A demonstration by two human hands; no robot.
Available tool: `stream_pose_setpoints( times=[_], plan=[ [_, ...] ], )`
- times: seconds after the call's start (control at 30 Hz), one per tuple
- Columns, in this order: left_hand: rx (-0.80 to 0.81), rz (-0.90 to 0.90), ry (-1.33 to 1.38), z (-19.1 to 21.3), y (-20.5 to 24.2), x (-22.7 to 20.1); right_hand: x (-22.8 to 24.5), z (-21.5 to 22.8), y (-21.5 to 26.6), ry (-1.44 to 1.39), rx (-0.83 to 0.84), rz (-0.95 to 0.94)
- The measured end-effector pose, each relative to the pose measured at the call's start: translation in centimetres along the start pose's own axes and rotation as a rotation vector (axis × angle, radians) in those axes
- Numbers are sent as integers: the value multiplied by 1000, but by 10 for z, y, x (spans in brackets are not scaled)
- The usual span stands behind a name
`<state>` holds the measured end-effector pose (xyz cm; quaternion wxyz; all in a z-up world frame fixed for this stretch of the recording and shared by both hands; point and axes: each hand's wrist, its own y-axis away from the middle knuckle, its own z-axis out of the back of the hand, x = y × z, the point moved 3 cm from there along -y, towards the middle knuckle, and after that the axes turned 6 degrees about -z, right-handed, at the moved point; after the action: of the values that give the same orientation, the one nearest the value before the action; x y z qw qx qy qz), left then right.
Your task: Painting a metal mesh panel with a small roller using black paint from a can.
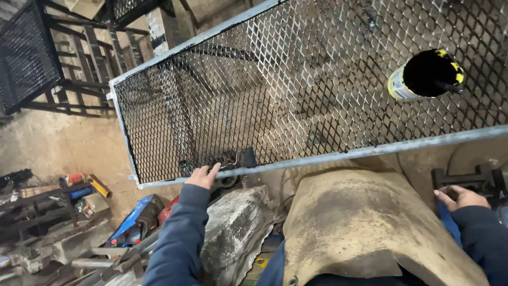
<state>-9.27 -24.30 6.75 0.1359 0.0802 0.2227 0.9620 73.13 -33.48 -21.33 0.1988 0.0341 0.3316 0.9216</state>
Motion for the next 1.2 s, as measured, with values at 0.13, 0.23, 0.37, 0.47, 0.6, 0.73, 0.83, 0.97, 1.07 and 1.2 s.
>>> stream_pose_setpoints(
  times=[0.13,0.23,0.37,0.47,0.6,0.73,0.83,0.97,1.07,1.2],
  plan=[
    [-166,-121,-13,24,-29,-55,-3,-9,1,58,36,-26],
    [-87,-166,115,57,-48,-104,-5,-9,2,-34,32,-11],
    [-111,-154,75,18,-35,-59,-8,0,9,-140,15,-4],
    [-187,-117,27,14,-20,-36,-16,-5,15,-127,16,-22],
    [-378,-218,47,44,-41,-89,-18,-13,9,-157,28,25],
    [-287,-271,96,57,-78,-143,-14,-7,4,-95,23,35],
    [-323,-284,57,59,-67,-127,-19,-3,5,-83,-29,43],
    [-288,-167,6,40,-37,-64,-32,-17,5,-134,-38,-16],
    [-170,-126,0,33,-47,-82,-40,-32,1,-88,1,-16],
    [-322,-255,31,68,-85,-169,-26,-16,-1,4,75,14]
  ],
)
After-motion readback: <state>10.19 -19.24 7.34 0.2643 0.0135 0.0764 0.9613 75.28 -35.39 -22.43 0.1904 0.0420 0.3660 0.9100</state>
